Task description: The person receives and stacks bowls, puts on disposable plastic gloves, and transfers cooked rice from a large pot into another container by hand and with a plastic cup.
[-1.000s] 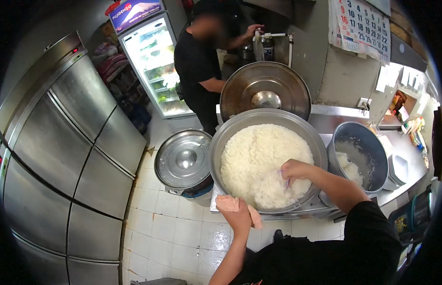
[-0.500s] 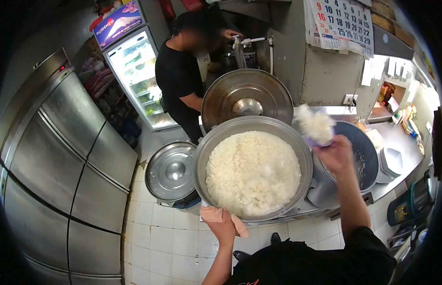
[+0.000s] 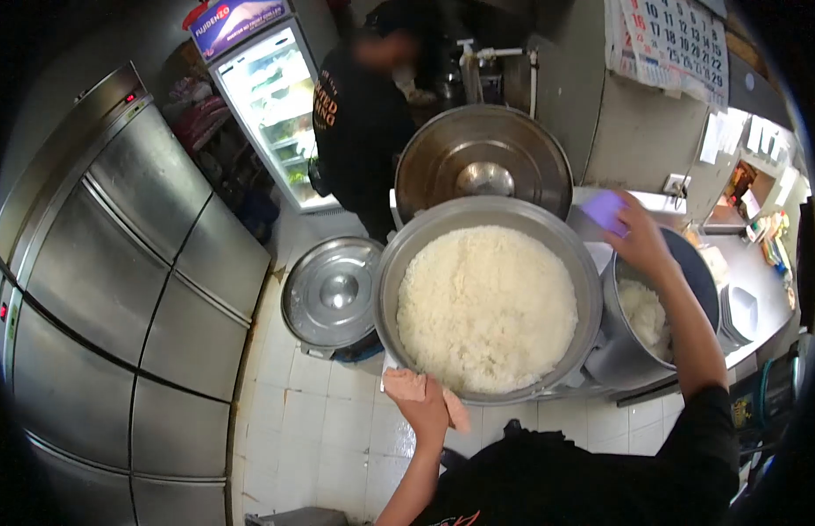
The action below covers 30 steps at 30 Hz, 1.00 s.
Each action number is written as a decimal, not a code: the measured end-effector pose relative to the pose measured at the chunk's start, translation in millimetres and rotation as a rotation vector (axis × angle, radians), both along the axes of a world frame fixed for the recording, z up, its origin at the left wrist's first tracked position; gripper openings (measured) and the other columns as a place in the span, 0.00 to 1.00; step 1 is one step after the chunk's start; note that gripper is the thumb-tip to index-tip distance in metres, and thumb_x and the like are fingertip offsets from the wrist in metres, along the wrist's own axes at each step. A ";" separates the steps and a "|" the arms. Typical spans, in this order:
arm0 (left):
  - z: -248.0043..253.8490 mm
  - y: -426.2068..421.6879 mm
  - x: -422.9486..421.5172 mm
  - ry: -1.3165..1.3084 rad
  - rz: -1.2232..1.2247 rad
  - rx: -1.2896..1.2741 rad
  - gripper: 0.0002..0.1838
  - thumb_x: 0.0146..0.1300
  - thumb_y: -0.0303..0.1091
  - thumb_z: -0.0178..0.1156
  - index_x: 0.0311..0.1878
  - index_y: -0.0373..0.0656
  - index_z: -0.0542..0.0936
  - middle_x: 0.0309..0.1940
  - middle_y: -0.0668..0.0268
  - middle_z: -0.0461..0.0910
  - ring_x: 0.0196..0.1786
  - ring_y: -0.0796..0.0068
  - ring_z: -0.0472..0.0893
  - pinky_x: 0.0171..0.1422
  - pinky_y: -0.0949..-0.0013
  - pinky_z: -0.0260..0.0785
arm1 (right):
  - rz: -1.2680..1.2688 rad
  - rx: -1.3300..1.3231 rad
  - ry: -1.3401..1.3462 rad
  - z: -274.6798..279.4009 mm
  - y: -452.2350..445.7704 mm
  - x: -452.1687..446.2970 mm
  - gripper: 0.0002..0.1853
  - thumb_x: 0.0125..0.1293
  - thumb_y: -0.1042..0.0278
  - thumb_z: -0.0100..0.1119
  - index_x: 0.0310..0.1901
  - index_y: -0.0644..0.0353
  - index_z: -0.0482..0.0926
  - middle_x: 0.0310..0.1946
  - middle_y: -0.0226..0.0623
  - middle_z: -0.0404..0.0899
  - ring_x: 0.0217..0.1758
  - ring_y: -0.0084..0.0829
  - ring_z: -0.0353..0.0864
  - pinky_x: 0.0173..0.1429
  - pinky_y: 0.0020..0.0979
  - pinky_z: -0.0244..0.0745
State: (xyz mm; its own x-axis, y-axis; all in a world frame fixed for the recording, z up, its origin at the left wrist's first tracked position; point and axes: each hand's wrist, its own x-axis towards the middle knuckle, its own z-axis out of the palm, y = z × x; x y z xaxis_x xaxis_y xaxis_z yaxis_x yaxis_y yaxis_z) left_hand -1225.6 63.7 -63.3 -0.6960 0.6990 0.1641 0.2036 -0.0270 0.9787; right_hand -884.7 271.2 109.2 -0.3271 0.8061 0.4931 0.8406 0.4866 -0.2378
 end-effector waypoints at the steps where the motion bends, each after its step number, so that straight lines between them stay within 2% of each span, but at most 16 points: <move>1: -1.2 -0.3 -0.8 0.010 -0.010 -0.017 0.31 0.54 0.23 0.59 0.60 0.29 0.57 0.51 0.52 0.65 0.59 0.62 0.65 0.66 0.64 0.55 | 0.144 0.002 -0.091 -8.7 22.6 -31.8 0.15 0.53 0.64 0.63 0.41 0.62 0.79 0.53 0.55 0.72 0.59 0.53 0.70 0.62 0.44 0.66; 2: 0.4 -0.6 2.0 -0.017 0.022 -0.017 0.31 0.55 0.23 0.59 0.60 0.29 0.57 0.51 0.52 0.65 0.58 0.63 0.66 0.65 0.64 0.56 | 0.283 -0.090 -0.012 -27.4 45.8 -67.8 0.17 0.52 0.64 0.65 0.43 0.61 0.79 0.52 0.51 0.74 0.60 0.52 0.69 0.63 0.44 0.65; 3: 3.1 -0.9 4.1 -0.047 0.018 -0.028 0.32 0.56 0.25 0.59 0.61 0.29 0.56 0.53 0.52 0.65 0.59 0.62 0.65 0.66 0.64 0.55 | 0.402 -0.099 -0.115 -31.3 54.6 -105.9 0.18 0.51 0.65 0.66 0.44 0.60 0.79 0.53 0.48 0.74 0.62 0.49 0.67 0.64 0.43 0.64; 4: 8.0 -1.4 5.3 -0.076 0.016 -0.035 0.33 0.57 0.27 0.58 0.63 0.29 0.56 0.55 0.51 0.64 0.60 0.61 0.65 0.67 0.63 0.54 | 0.407 -0.127 -0.197 -65.8 84.8 -135.0 0.18 0.51 0.66 0.66 0.45 0.60 0.79 0.53 0.49 0.74 0.64 0.47 0.66 0.66 0.43 0.62; 5: 13.6 -0.3 6.2 -0.104 0.016 -0.031 0.34 0.58 0.29 0.58 0.64 0.29 0.55 0.57 0.50 0.64 0.62 0.59 0.64 0.69 0.63 0.53 | 0.388 -0.233 -0.101 -100.4 112.1 -166.4 0.14 0.46 0.67 0.68 0.33 0.64 0.77 0.58 0.59 0.68 0.61 0.52 0.67 0.64 0.42 0.64; 7: 17.8 0.5 6.7 -0.095 0.013 -0.022 0.33 0.58 0.27 0.58 0.63 0.29 0.55 0.57 0.50 0.64 0.61 0.59 0.64 0.69 0.63 0.52 | 0.375 -0.173 -0.146 -143.8 149.9 -217.2 0.15 0.44 0.66 0.67 0.32 0.64 0.78 0.54 0.55 0.73 0.61 0.51 0.67 0.63 0.44 0.63; 9: 8.8 1.5 4.0 -0.157 -0.031 0.010 0.32 0.58 0.27 0.58 0.62 0.28 0.56 0.55 0.50 0.64 0.60 0.58 0.64 0.69 0.63 0.52 | 0.290 -0.202 -0.250 -165.3 171.7 -253.4 0.13 0.42 0.66 0.65 0.30 0.63 0.80 0.45 0.53 0.78 0.55 0.49 0.73 0.59 0.44 0.67; 11: 2.0 3.6 3.1 -0.005 0.031 -0.037 0.30 0.57 0.26 0.57 0.60 0.29 0.57 0.53 0.50 0.64 0.58 0.58 0.65 0.68 0.62 0.52 | 0.288 -0.331 -0.351 -172.5 163.6 -270.5 0.12 0.41 0.67 0.63 0.29 0.62 0.81 0.39 0.50 0.81 0.50 0.47 0.77 0.55 0.42 0.69; 13: 1.4 4.6 2.6 0.055 0.046 -0.045 0.28 0.56 0.25 0.56 0.58 0.29 0.58 0.50 0.51 0.65 0.57 0.58 0.65 0.67 0.61 0.53 | 0.349 -0.517 -0.451 -141.1 147.0 -267.2 0.12 0.42 0.68 0.60 0.31 0.62 0.83 0.36 0.48 0.82 0.46 0.44 0.79 0.51 0.41 0.71; 14: 2.7 5.3 1.6 0.045 0.026 -0.031 0.28 0.55 0.24 0.56 0.58 0.29 0.59 0.49 0.51 0.65 0.56 0.58 0.65 0.67 0.61 0.53 | 0.412 -0.472 -0.328 -168.8 155.2 -260.6 0.11 0.41 0.68 0.59 0.28 0.62 0.83 0.29 0.48 0.81 0.37 0.44 0.81 0.44 0.39 0.75; 19: 2.4 5.1 4.8 0.059 0.050 0.010 0.27 0.54 0.24 0.54 0.58 0.29 0.59 0.49 0.51 0.65 0.56 0.57 0.65 0.67 0.61 0.53 | 0.473 -0.792 -0.355 -163.5 87.4 -243.4 0.15 0.40 0.70 0.57 0.33 0.59 0.84 0.29 0.49 0.81 0.35 0.44 0.81 0.41 0.40 0.76; 21: 4.6 4.3 4.2 0.038 0.041 -0.017 0.28 0.55 0.24 0.54 0.58 0.28 0.58 0.50 0.51 0.65 0.56 0.56 0.65 0.67 0.61 0.52 | 0.819 -0.589 -0.137 -169.9 42.3 -229.5 0.18 0.41 0.72 0.55 0.37 0.56 0.85 0.26 0.47 0.81 0.31 0.44 0.81 0.37 0.39 0.76; 23: 9.7 4.2 5.9 -0.013 0.028 0.010 0.28 0.55 0.25 0.54 0.59 0.28 0.58 0.51 0.51 0.65 0.57 0.56 0.65 0.67 0.61 0.53 | 0.893 -0.426 -0.356 -162.4 15.3 -226.2 0.19 0.41 0.73 0.54 0.39 0.53 0.85 0.23 0.46 0.79 0.24 0.45 0.78 0.31 0.36 0.75; 26: 17.4 -2.0 8.2 -0.015 0.012 -0.014 0.30 0.57 0.27 0.55 0.61 0.28 0.57 0.54 0.50 0.65 0.59 0.56 0.65 0.68 0.61 0.52 | 0.725 -0.769 -0.331 -124.6 -20.1 -209.1 0.11 0.42 0.74 0.55 0.30 0.60 0.83 0.18 0.45 0.77 0.20 0.38 0.76 0.28 0.33 0.73; 29: 7.4 -3.3 -1.9 0.073 -0.038 -0.005 0.30 0.58 0.31 0.58 0.61 0.29 0.60 0.53 0.51 0.67 0.58 0.56 0.68 0.66 0.60 0.57 | 0.552 -1.016 0.042 -127.7 -24.0 -179.5 0.02 0.43 0.75 0.56 0.19 0.63 0.75 0.13 0.41 0.73 0.18 0.30 0.74 0.27 0.31 0.71; 30: 1.6 -6.6 -7.9 0.108 -0.056 0.005 0.29 0.59 0.32 0.59 0.60 0.29 0.62 0.52 0.51 0.69 0.56 0.57 0.69 0.65 0.60 0.59 | 0.453 -1.101 0.141 -112.1 -32.5 -170.6 0.04 0.44 0.77 0.56 0.19 0.62 0.70 0.19 0.40 0.75 0.23 0.28 0.75 0.28 0.32 0.74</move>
State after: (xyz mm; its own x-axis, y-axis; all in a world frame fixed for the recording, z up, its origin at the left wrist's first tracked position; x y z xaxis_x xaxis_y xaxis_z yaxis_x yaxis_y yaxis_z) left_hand -1233.6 57.0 -61.7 -0.6339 0.7354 0.2397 0.3060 -0.0462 0.9509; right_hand -1055.3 238.7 -2.9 -0.6883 0.6437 -0.3346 0.5786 0.2089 -0.7884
